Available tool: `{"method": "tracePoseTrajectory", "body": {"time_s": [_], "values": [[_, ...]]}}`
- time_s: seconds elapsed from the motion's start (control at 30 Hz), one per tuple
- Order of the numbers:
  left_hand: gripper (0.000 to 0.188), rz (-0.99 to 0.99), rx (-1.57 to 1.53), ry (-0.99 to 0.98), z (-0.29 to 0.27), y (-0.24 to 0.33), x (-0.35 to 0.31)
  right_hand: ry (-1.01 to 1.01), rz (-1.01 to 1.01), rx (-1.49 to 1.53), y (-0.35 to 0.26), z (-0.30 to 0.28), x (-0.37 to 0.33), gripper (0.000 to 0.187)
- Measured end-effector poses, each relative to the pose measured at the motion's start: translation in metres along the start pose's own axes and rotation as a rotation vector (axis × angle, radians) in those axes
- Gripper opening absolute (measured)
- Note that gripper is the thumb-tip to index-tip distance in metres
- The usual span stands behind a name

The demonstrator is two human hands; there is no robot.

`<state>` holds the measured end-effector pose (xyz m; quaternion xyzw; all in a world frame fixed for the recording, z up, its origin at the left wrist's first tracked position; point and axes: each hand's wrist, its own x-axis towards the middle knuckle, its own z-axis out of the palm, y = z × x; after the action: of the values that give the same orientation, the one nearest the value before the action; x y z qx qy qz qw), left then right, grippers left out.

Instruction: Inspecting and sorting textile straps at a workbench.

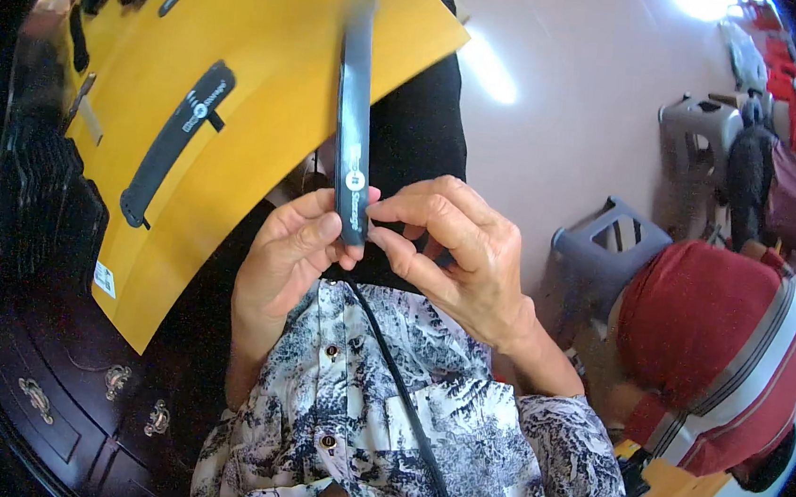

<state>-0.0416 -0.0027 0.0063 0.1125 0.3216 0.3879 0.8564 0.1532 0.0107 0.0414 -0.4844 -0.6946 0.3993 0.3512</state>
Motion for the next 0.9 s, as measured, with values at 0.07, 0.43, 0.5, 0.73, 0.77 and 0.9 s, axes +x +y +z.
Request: {"method": "tracePoseTrajectory", "body": {"time_s": [0.07, 0.43, 0.5, 0.73, 0.77, 0.9], "values": [[0.03, -0.024, 0.01, -0.03, 0.003, 0.0, 0.005, 0.038, 0.037, -0.048, -0.006, -0.003, -0.006, 0.018], [0.023, 0.0, 0.037, 0.024, 0.008, -0.013, 0.023, 0.127, -0.076, -0.226, 0.007, -0.006, -0.017, 0.018], [0.023, 0.005, 0.057, 0.026, 0.01, -0.013, 0.025, 0.124, -0.089, -0.234, 0.007, -0.008, -0.017, 0.017], [0.022, 0.058, 0.161, 0.091, 0.015, -0.017, 0.03, 0.1, -0.003, -0.228, 0.011, -0.01, -0.02, 0.014], [0.022, 0.057, 0.164, 0.091, 0.015, -0.017, 0.029, 0.093, 0.007, -0.188, 0.011, -0.009, -0.02, 0.014], [0.021, 0.093, 0.167, 0.101, 0.014, -0.02, 0.031, 0.093, 0.02, -0.174, 0.008, -0.008, -0.018, 0.012]]}}
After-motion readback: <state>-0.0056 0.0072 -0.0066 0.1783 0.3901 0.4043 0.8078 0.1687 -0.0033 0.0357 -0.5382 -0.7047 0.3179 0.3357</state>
